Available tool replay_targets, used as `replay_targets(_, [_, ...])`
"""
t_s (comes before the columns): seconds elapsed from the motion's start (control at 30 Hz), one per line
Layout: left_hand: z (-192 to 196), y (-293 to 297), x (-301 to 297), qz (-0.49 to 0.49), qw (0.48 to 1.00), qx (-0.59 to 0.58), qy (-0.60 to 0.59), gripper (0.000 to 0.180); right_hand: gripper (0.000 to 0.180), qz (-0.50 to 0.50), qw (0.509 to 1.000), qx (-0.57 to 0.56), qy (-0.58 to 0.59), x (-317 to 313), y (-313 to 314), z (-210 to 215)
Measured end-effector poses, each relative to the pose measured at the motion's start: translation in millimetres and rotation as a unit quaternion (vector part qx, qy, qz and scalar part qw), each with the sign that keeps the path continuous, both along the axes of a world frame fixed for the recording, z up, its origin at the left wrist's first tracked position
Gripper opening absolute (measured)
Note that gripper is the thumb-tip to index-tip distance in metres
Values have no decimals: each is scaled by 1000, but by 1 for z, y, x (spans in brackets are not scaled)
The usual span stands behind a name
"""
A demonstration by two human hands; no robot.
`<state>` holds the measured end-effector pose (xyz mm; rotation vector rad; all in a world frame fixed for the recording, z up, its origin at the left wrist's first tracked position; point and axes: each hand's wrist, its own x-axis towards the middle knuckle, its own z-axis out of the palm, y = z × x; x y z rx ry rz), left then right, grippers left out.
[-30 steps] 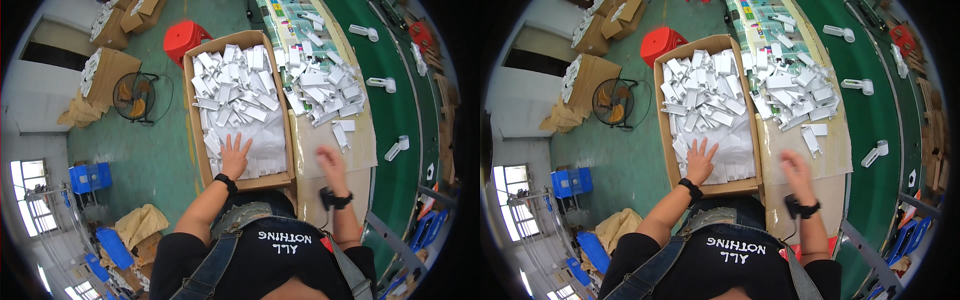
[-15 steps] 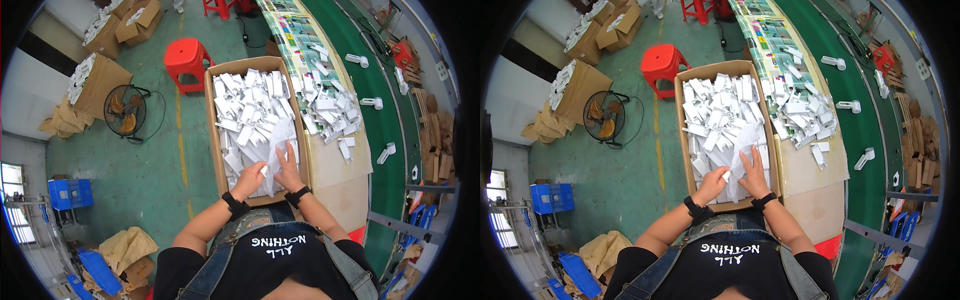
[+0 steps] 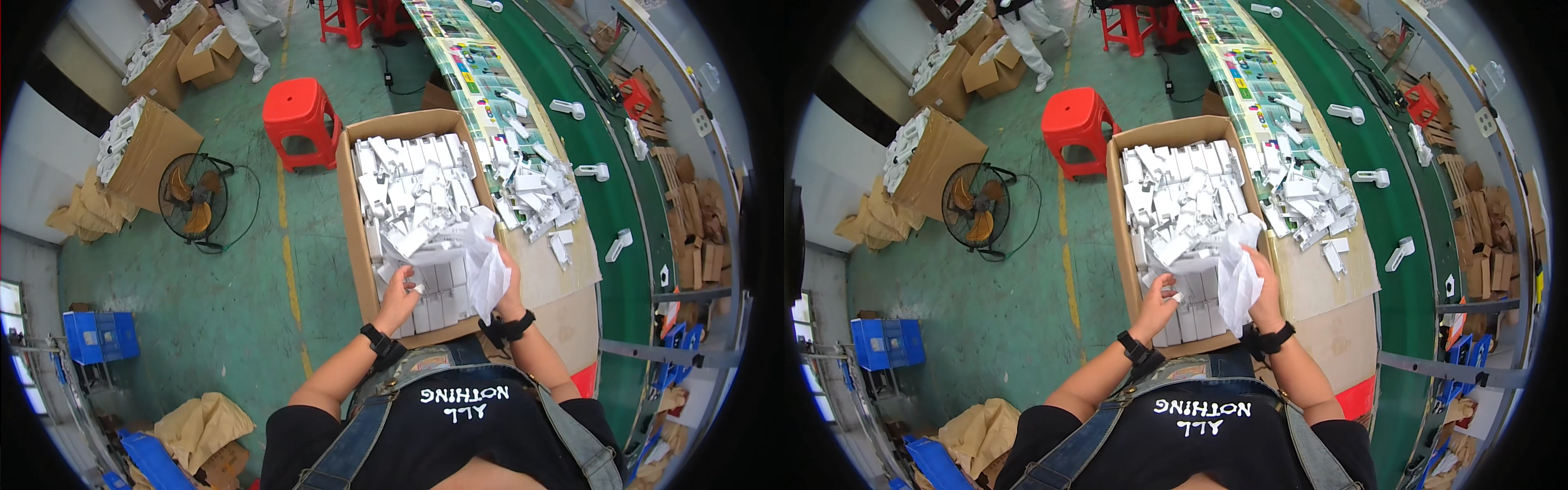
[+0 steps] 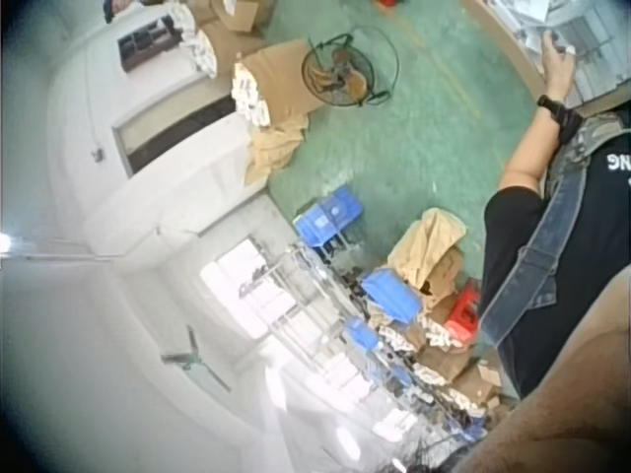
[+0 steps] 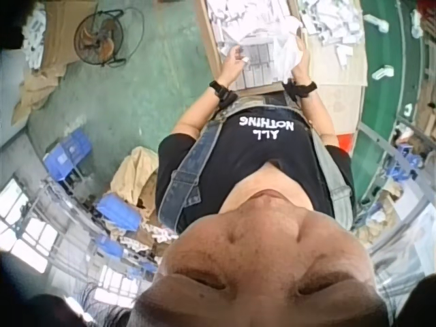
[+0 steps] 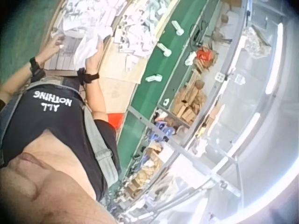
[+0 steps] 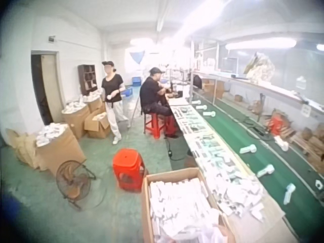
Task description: Assemble components of small electronic fans in a factory setting.
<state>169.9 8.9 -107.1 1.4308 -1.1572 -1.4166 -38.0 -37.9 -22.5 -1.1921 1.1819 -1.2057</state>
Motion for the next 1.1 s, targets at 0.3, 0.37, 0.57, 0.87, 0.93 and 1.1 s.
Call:
replay_targets(0.3, [-22,-8,4,69,983,145,89,61,32,-40,996,-83,-18,5,2,54])
replay_targets(0.37, [-31,-6,9,74,981,165,75,61,27,-148,861,-129,470,1,12,70])
replay_targets(0.57, [-44,0,11,70,976,192,70,62,18,-295,818,-303,390,-78,35,73])
replay_targets(0.87, [-67,11,33,51,978,181,96,53,31,-672,718,44,-175,-297,193,-52])
replay_targets(0.93, [-69,13,40,42,978,182,96,52,29,-730,656,32,-190,-323,257,-93])
replay_targets(1.1, [-49,2,29,10,979,197,59,47,28,-749,616,121,-215,-361,361,-141])
